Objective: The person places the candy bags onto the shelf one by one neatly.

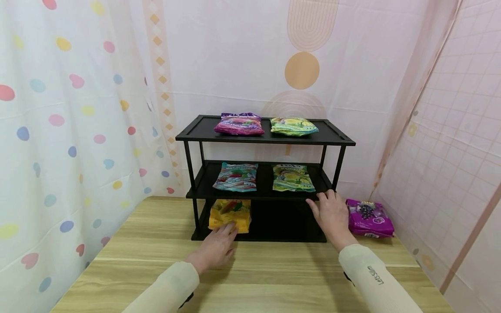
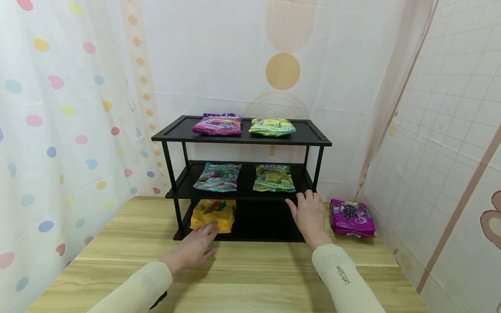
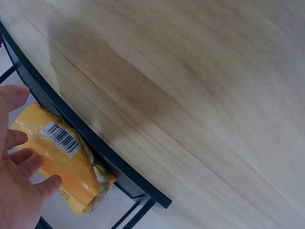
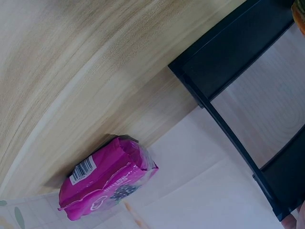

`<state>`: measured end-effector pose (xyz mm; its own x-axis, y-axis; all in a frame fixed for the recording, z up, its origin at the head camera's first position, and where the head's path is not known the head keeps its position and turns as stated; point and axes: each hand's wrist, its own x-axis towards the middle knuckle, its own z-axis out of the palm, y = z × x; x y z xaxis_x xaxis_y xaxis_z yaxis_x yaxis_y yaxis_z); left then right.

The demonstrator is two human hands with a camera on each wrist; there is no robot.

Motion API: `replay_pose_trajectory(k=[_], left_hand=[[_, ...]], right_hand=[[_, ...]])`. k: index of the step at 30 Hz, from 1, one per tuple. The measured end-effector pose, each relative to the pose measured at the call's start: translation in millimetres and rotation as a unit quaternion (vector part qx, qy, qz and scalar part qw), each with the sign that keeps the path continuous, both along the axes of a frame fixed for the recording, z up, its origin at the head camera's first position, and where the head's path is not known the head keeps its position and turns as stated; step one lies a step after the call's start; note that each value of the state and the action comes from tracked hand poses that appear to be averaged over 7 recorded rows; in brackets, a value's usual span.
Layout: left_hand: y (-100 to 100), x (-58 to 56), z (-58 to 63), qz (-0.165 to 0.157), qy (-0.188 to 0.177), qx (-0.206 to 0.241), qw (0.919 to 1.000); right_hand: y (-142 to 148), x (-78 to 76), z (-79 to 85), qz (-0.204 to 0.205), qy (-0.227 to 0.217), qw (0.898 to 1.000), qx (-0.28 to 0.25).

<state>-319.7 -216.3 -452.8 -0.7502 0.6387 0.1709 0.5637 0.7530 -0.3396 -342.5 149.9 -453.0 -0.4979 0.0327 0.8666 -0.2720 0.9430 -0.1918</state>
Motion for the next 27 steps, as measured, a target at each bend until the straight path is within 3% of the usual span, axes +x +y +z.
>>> replay_pose_trajectory(k=[17,27], left_hand=[[7.1,2.1,5.0,0.075,-0.091,-0.013,0.9929],[7.5,1.0,3.1,0.069,-0.088,-0.005,0.9937]], right_hand=[[-0.1,0.7,1.3,-0.003,-0.018,1.0,0.002],[-0.2,1.1,1.0,-0.002,-0.006,1.0,0.004]])
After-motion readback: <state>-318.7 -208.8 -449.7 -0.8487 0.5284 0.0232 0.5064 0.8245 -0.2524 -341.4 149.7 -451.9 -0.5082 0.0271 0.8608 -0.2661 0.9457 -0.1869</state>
